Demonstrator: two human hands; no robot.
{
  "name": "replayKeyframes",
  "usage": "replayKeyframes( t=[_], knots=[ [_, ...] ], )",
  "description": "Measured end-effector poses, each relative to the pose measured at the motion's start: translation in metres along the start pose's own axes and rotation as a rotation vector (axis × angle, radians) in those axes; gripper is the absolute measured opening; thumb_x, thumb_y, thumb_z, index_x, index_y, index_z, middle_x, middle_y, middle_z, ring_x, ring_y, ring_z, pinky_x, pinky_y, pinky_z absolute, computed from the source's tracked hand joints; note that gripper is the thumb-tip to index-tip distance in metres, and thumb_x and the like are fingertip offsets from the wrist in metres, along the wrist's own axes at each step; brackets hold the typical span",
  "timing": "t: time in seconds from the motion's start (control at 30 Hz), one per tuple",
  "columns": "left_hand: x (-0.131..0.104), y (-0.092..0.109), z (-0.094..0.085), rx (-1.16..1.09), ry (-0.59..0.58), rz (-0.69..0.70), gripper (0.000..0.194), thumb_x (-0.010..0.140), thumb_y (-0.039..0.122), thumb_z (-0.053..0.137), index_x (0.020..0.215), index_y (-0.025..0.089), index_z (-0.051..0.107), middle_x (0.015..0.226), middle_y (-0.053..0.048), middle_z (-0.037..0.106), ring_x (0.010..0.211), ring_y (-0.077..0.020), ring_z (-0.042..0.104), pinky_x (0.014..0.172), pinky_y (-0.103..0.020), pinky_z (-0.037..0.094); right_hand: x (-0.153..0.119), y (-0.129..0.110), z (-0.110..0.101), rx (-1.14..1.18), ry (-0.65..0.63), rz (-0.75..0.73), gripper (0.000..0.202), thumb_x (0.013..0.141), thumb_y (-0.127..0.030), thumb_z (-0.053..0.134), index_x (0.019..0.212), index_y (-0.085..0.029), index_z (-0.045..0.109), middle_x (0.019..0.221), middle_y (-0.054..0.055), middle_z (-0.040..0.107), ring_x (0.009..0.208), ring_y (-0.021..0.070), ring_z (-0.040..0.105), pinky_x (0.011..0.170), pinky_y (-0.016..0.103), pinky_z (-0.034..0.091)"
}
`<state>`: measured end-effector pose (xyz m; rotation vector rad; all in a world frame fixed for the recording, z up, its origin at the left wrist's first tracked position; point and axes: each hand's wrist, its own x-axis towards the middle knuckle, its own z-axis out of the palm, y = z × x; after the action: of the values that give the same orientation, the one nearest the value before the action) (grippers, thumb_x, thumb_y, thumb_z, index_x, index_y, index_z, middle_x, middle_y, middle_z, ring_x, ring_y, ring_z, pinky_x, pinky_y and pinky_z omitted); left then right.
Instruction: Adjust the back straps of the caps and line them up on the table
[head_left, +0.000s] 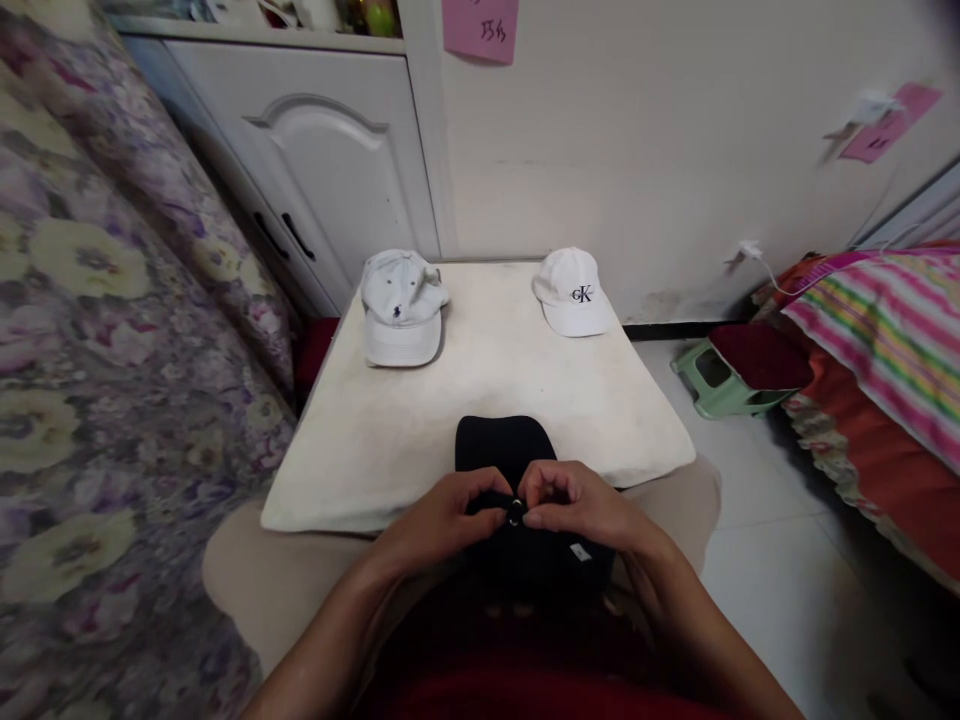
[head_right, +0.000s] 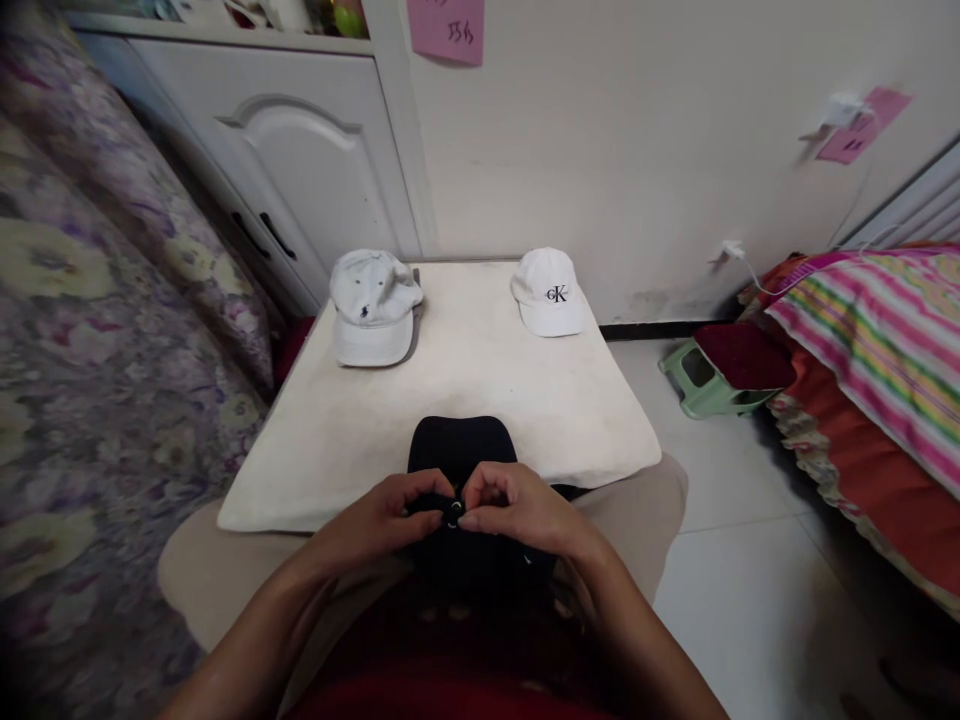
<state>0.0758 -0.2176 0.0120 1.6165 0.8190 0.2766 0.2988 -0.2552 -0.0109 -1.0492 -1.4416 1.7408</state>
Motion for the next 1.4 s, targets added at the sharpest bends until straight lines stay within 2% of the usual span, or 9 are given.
replayKeyframes(
  t=[0.17, 0.33, 0.47, 0.7, 0.93, 1.07, 1.4],
  knots=[
    [0.000, -0.001, -0.001, -0.019, -0.022, -0.025, 0.010, 0.084, 0.028, 0.059, 0.083, 0.018, 0.062, 0.070, 0.004, 0.053, 0.064, -0.0124, 0.043, 0.059, -0.025, 0.032, -0.002, -0.003, 0.001, -0.022, -0.016, -0.003, 0.016, 0.083, -0.031, 0.072, 0.085, -0.020, 0.061, 0.068, -0.005, 0.051, 0.060, 0.0098, 0.043, 0.056, 0.023, 0.033],
    [0.002, -0.003, -0.002, -0.016, -0.017, 0.002, 0.012, 0.084, 0.030, 0.059, 0.085, 0.018, 0.063, 0.075, 0.003, 0.055, 0.069, -0.0137, 0.046, 0.063, -0.025, 0.035, -0.007, -0.009, 0.001, -0.193, -0.032, -0.042, 0.016, 0.084, -0.033, 0.072, 0.086, -0.022, 0.061, 0.079, -0.003, 0.055, 0.070, 0.0130, 0.048, 0.063, 0.026, 0.038],
    [0.001, -0.001, -0.002, -0.041, -0.011, -0.003, 0.012, 0.084, 0.030, 0.059, 0.081, 0.019, 0.061, 0.073, 0.003, 0.053, 0.068, -0.0136, 0.045, 0.061, -0.026, 0.034, -0.008, -0.012, 0.001, -0.277, -0.006, -0.113, 0.016, 0.091, -0.036, 0.063, 0.085, -0.022, 0.059, 0.086, 0.000, 0.055, 0.077, 0.0148, 0.049, 0.070, 0.028, 0.039],
    [0.002, 0.003, -0.001, -0.040, -0.010, -0.046, 0.012, 0.084, 0.030, 0.059, 0.080, 0.018, 0.060, 0.071, 0.003, 0.052, 0.066, -0.0135, 0.044, 0.060, -0.026, 0.033, -0.006, -0.007, 0.006, -0.267, 0.052, -0.103, 0.025, 0.097, -0.039, 0.053, 0.081, -0.021, 0.057, 0.078, -0.001, 0.051, 0.069, 0.0136, 0.044, 0.061, 0.026, 0.035],
    [0.001, 0.006, -0.001, -0.023, -0.036, -0.023, 0.009, 0.083, 0.026, 0.056, 0.081, 0.019, 0.061, 0.073, 0.002, 0.054, 0.068, -0.0141, 0.044, 0.061, -0.027, 0.033, -0.005, -0.002, 0.008, -0.213, 0.125, -0.030, 0.021, 0.088, -0.031, 0.063, 0.074, -0.021, 0.052, 0.069, -0.004, 0.049, 0.062, 0.0115, 0.043, 0.055, 0.024, 0.031],
    [0.002, 0.005, -0.002, -0.048, -0.047, -0.016, 0.006, 0.081, 0.024, 0.058, 0.082, 0.018, 0.060, 0.074, 0.002, 0.053, 0.068, -0.0134, 0.043, 0.061, -0.026, 0.033, -0.006, -0.006, 0.008, -0.163, 0.094, -0.010, 0.016, 0.087, -0.028, 0.065, 0.076, -0.020, 0.055, 0.065, -0.005, 0.050, 0.059, 0.0110, 0.042, 0.054, 0.024, 0.030],
    [0.003, 0.002, -0.007, -0.081, -0.102, 0.010, 0.010, 0.082, 0.028, 0.062, 0.085, 0.018, 0.061, 0.074, 0.004, 0.052, 0.068, -0.0123, 0.044, 0.063, -0.026, 0.033, -0.005, -0.006, 0.004, -0.074, 0.027, -0.034, 0.013, 0.089, -0.031, 0.065, 0.084, -0.020, 0.060, 0.074, -0.002, 0.057, 0.067, 0.0127, 0.050, 0.060, 0.026, 0.037]
  ],
)
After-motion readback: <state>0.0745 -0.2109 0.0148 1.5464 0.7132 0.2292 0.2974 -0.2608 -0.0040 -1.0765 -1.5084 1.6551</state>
